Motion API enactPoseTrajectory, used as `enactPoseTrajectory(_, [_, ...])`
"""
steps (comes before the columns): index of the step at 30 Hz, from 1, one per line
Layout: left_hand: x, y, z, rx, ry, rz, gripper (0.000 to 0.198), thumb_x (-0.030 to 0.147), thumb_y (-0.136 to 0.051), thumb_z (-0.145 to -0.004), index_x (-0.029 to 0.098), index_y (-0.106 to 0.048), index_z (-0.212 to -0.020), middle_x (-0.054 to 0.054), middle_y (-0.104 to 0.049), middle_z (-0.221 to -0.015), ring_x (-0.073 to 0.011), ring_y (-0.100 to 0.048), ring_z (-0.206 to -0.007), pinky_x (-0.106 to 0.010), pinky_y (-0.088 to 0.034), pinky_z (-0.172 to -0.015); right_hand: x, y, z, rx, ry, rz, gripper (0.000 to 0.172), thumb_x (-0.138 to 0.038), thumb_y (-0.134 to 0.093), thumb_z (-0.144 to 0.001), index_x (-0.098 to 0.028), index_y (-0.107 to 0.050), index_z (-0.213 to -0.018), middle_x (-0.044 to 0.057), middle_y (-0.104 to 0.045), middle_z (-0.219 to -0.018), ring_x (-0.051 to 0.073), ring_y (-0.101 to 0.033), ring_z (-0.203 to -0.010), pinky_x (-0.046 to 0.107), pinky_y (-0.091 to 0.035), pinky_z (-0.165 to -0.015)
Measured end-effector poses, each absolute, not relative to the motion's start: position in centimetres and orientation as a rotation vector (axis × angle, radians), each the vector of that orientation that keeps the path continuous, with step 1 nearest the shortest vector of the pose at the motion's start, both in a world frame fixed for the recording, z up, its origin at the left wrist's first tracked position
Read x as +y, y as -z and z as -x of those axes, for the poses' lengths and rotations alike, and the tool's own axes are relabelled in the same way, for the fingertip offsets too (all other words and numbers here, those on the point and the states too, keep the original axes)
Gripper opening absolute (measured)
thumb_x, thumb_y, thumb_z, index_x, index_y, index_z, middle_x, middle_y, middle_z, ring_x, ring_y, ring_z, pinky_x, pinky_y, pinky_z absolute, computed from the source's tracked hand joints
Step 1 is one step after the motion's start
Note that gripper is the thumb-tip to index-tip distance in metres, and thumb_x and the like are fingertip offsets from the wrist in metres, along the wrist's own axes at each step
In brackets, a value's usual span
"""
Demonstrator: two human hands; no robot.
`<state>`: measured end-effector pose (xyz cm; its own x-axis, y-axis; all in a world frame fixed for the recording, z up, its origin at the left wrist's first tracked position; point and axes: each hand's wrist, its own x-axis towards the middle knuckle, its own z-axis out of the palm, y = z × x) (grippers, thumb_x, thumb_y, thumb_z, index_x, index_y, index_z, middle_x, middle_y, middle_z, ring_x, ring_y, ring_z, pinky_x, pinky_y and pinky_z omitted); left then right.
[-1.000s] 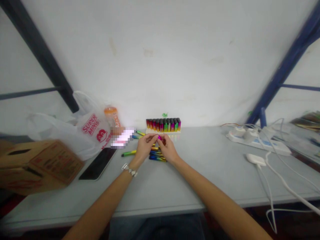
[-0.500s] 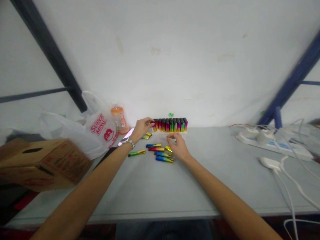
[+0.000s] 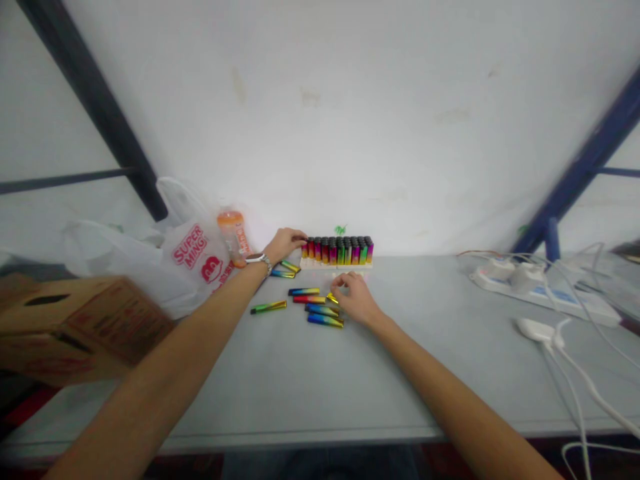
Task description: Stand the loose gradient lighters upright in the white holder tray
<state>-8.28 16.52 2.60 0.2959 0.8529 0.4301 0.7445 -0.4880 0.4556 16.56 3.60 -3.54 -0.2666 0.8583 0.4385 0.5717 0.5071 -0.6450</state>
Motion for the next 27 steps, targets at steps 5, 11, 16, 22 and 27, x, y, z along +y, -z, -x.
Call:
enactPoseTrajectory(5, [16.2, -2.0, 8.5, 1.545, -0.922, -2.419, 0.026, 0.022, -0.059, -0.088, 0.017, -0.077, -0.105, -0.008, -0.074, -0.095, -0.0205, -0.067, -0.088, -0.033, -0.051, -0.091, 3.6, 3.8, -16.8, -2.014, -0.445, 1.213, 0.011, -0.023, -0.061, -0.084, -0.018, -0.070, -0.084, 0.007, -0.067, -0.088, 0.020, -0.058, -0.085, 0.032, -0.044, -0.082])
enactPoseTrajectory(11, [13.1, -1.1, 8.1, 1.756, -0.801, -2.737, 0.044, 0.017, -0.046, -0.091, 0.023, -0.066, -0.130, -0.013, -0.057, -0.118, -0.0255, -0.057, -0.106, -0.039, -0.047, -0.094, 3.9, 4.1, -17.1, -2.061, -0.406, 1.307, 0.019, -0.030, -0.070, -0.078, -0.016, -0.072, -0.090, 0.006, -0.065, -0.083, 0.017, -0.057, -0.074, 0.028, -0.042, -0.070])
enactPoseTrajectory(16, [11.5, -1.8, 7.7, 1.907, -0.606, -2.728, 0.054, 0.013, -0.045, -0.088, 0.024, -0.055, -0.140, -0.016, -0.053, -0.123, -0.0309, -0.051, -0.112, -0.045, -0.046, -0.092, 4.8, 3.8, -17.0, -2.068, -0.587, 1.395, 0.019, -0.035, -0.075, -0.071, -0.018, -0.067, -0.071, 0.003, -0.066, -0.067, 0.015, -0.054, -0.060, 0.026, -0.035, -0.056])
enactPoseTrajectory(22, [10.7, -1.8, 7.3, 1.948, -0.685, -2.646, 0.062, 0.012, -0.048, -0.086, 0.018, -0.043, -0.148, -0.018, -0.048, -0.134, -0.0325, -0.049, -0.118, -0.048, -0.045, -0.095, 5.8, 3.0, -17.2, -2.097, -0.648, 1.316, 0.029, -0.034, -0.078, -0.070, -0.019, -0.057, -0.056, -0.001, -0.059, -0.054, 0.012, -0.048, -0.051, 0.024, -0.030, -0.049])
enactPoseTrajectory(27, [7.6, -1.4, 4.6, 1.795, -1.289, -2.404, 0.034, 0.015, -0.049, -0.089, 0.017, -0.064, -0.120, -0.013, -0.057, -0.119, -0.0272, -0.054, -0.113, -0.043, -0.046, -0.099, 4.7, 1.5, -16.5, -1.956, -0.943, 1.109, 0.026, -0.046, -0.059, -0.087, -0.022, -0.048, -0.084, -0.003, -0.061, -0.058, 0.013, -0.053, -0.050, 0.022, -0.037, -0.048])
